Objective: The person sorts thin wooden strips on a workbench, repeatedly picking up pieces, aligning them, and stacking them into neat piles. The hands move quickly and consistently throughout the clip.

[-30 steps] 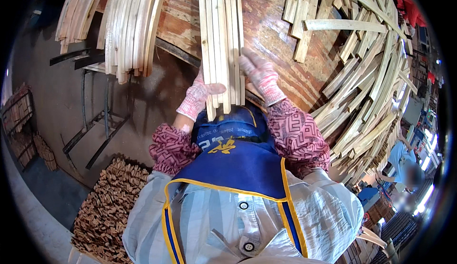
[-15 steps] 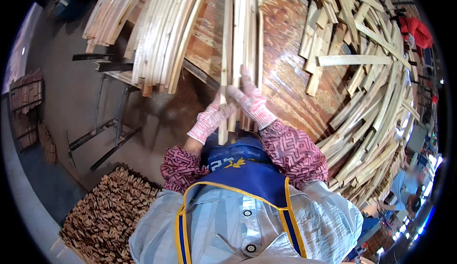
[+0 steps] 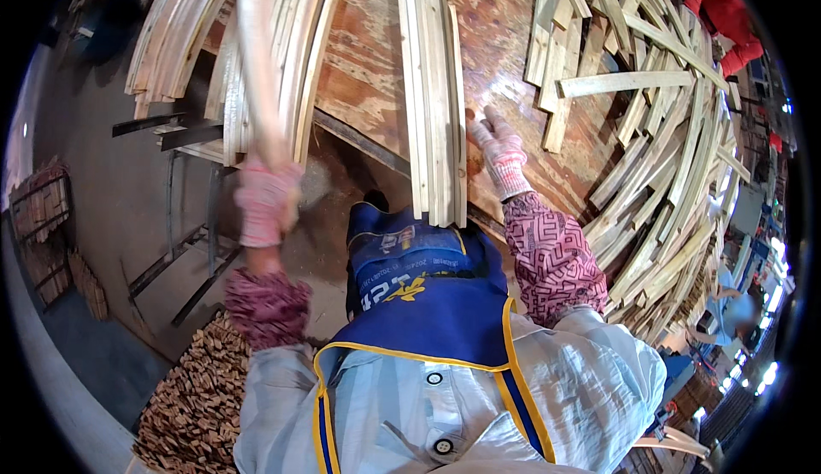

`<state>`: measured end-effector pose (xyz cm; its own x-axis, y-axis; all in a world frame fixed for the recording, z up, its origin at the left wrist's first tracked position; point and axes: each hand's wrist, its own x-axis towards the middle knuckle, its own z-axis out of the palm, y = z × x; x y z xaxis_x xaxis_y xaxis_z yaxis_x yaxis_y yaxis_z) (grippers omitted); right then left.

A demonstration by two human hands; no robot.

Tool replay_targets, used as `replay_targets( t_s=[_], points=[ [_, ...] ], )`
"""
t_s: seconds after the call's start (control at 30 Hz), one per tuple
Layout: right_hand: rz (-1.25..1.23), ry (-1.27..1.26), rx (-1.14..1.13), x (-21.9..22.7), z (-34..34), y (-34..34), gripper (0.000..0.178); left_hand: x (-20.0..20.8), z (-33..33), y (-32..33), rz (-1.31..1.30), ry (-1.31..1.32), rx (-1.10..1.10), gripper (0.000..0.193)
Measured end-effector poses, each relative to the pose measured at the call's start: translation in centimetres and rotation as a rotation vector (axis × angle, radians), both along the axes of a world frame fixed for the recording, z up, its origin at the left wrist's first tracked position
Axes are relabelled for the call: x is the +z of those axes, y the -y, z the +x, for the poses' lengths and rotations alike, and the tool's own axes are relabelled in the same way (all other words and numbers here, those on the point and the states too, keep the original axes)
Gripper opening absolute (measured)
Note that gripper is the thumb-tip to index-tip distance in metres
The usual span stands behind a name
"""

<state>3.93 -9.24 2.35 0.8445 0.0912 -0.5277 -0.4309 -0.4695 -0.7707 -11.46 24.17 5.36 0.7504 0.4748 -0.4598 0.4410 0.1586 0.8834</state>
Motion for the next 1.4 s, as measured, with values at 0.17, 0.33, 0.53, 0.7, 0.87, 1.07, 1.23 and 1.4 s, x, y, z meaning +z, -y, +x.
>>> replay_targets(
  t_s=[0.17, 0.33, 0.53, 0.7, 0.87, 1.07, 1.23, 1.4],
  points=[
    [0.129, -0.204, 0.042, -5.9, -0.7, 2.3, 0.054, -2.2, 3.2, -11.5, 1.112, -0.078, -0.412, 0.047],
    [0.281, -0.308, -0.073, -1.4, 0.2, 5.6, 0.04, -1.9, 6.9, -11.6, 1.056, -0.664, -0.482, 0.06],
    [0.128, -0.151, 0.249, 1.7, 2.4, 7.7, 0.041, 3.7, 10.2, -2.7, 1.653, 0.009, -0.408, 0.072],
    [-0.307, 0.836, 0.797, 6.9, 7.7, 4.5, 0.042, 5.9, 14.2, 4.9, 1.533, 0.347, -0.654, 0.048],
    [-0.378, 1.197, 0.276, 9.5, 9.2, -0.1, 0.064, 5.8, 11.5, 3.8, 1.411, -0.104, -0.683, 0.028],
    [-0.557, 0.488, 0.462, 0.7, 1.4, -3.8, 0.102, 4.3, 11.0, -14.3, 1.452, -0.342, -0.124, 0.04],
    [-0.754, 0.194, 0.459, -0.2, -3.0, -9.0, 0.105, -1.2, 13.2, -26.7, 1.455, -0.625, -0.049, 0.045],
    [-0.8, 0.477, 0.373, -3.5, -4.7, -8.3, 0.11, -1.7, 18.9, -33.6, 1.356, -0.65, -0.104, 0.043]
  ],
)
